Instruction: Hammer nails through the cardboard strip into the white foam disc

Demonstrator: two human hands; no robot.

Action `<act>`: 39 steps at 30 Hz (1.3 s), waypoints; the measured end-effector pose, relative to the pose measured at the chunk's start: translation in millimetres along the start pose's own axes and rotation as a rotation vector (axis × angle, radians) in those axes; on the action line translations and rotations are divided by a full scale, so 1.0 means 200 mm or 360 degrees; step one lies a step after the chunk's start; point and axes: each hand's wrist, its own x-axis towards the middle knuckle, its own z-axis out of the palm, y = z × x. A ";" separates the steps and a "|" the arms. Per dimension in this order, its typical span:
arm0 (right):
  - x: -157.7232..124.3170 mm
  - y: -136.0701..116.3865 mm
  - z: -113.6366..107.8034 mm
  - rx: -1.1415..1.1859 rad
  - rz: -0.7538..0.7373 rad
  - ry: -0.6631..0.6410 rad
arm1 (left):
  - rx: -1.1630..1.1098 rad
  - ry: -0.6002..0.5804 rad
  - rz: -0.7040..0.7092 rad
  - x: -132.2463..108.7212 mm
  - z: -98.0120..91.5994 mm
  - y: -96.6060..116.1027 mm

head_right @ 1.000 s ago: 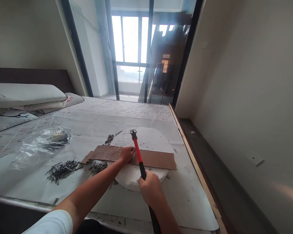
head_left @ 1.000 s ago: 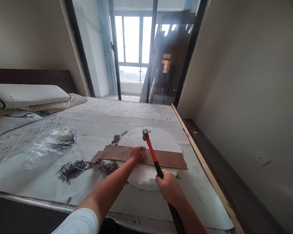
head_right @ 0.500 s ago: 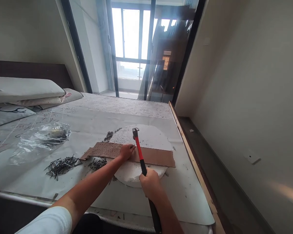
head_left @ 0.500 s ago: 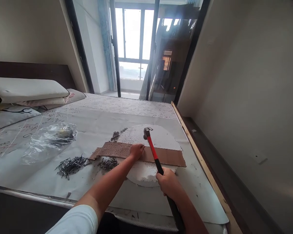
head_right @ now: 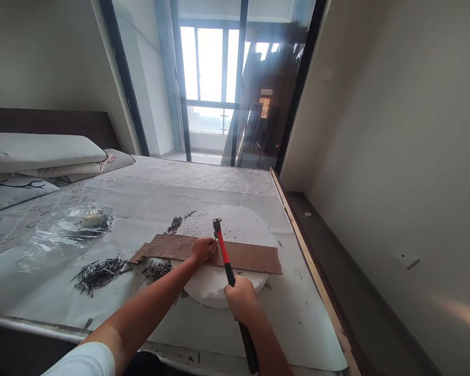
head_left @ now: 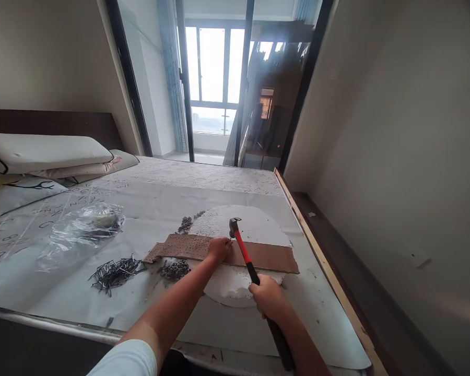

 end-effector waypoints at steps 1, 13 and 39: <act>0.00 0.00 0.00 -0.0024 -0.0044 0.0048 | 0.0004 -0.0012 0.0000 0.00 0.00 0.00; -0.02 -0.01 -0.01 -0.0115 -0.0065 0.0109 | 0.0115 -0.0042 -0.0030 0.00 0.01 0.01; 0.09 0.12 0.02 0.0180 0.0144 -0.0153 | -0.0184 0.0104 -0.0016 -0.59 -0.31 -0.31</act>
